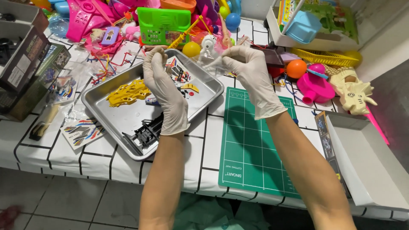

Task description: Unboxing and assembling a plastic model car kit, including detaching parts from sprues and handling small components.

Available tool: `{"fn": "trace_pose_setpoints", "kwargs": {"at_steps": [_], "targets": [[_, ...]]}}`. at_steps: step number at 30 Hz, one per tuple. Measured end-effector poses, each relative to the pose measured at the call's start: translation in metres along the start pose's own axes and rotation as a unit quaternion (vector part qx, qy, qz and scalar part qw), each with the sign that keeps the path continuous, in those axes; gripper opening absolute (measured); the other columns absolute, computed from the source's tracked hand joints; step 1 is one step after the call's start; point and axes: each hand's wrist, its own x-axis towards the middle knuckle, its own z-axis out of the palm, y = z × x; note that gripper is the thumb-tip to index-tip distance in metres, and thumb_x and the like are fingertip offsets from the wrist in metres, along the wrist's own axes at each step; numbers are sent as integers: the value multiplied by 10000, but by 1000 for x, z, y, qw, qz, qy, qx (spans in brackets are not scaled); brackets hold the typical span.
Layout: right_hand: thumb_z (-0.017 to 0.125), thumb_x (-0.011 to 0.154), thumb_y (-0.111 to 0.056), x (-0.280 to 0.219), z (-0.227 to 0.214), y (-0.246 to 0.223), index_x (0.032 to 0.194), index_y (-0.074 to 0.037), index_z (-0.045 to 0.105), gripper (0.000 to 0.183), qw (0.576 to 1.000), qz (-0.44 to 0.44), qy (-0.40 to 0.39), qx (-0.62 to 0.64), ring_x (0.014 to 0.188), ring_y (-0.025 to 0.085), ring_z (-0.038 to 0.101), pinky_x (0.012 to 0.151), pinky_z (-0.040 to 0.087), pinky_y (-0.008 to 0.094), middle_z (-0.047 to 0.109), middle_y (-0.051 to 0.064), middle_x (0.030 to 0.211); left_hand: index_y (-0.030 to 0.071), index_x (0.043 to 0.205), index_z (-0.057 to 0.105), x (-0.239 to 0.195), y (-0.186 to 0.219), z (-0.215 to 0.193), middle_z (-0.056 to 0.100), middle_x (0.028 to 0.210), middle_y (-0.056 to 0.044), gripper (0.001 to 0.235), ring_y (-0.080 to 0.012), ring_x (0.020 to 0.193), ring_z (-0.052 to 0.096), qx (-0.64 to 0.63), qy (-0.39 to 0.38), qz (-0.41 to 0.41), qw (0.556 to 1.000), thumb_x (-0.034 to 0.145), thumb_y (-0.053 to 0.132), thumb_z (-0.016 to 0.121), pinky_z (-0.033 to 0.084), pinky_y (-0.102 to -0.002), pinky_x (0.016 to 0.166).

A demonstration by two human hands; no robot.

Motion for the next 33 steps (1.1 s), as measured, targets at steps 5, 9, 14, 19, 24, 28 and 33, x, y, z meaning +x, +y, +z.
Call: {"fn": "trace_pose_setpoints", "kwargs": {"at_steps": [5,9,14,19,24,28,33], "targets": [[698,929,-45,-24,-22,-8,971,-81,739,69,988,121,55,84,759,110,661,657,513,220,763,64,881,159,994,738,0,1,1,772,968,-11,147,-107,909,700,-31,-25,17,999,936,212,613,498,-254,772],[691,966,-91,-51,-57,5,1053,-73,717,92,979,108,51,167,688,129,618,602,425,249,731,68,837,197,832,687,-15,21,8,776,860,9,108,-84,876,675,-45,28,4,999,881,221,594,471,-257,841],[665,982,-106,-139,-90,-46,1072,-70,695,102,978,102,93,158,823,133,683,792,580,264,738,51,940,194,824,685,-18,20,9,773,823,12,115,-55,807,645,-30,22,7,999,886,210,589,451,-234,752],[703,900,-68,-243,-140,-48,1021,-16,680,134,971,116,182,105,820,174,698,855,584,259,717,102,881,195,805,686,-21,17,12,773,808,1,98,-66,791,621,-9,14,16,1000,852,211,602,438,-251,748],[836,769,-9,-339,-198,-12,823,38,931,118,931,348,-54,-90,715,262,917,709,706,363,964,180,750,175,918,701,-19,5,9,735,858,6,100,-103,818,687,-40,-52,78,995,908,114,622,504,-257,730],[736,811,-175,-374,-208,40,794,-217,899,169,881,284,-290,-244,731,16,864,713,668,194,935,-118,789,141,982,733,-23,18,12,741,916,-19,126,-116,818,694,-47,-73,76,993,915,102,634,536,-267,770],[547,1011,-332,-358,-172,79,1135,-424,762,265,492,629,-366,-478,1074,-8,739,887,582,137,749,-148,1157,128,1012,693,-25,74,7,700,960,-50,227,-120,824,599,-70,-225,182,955,957,-31,541,460,-246,717]]}}
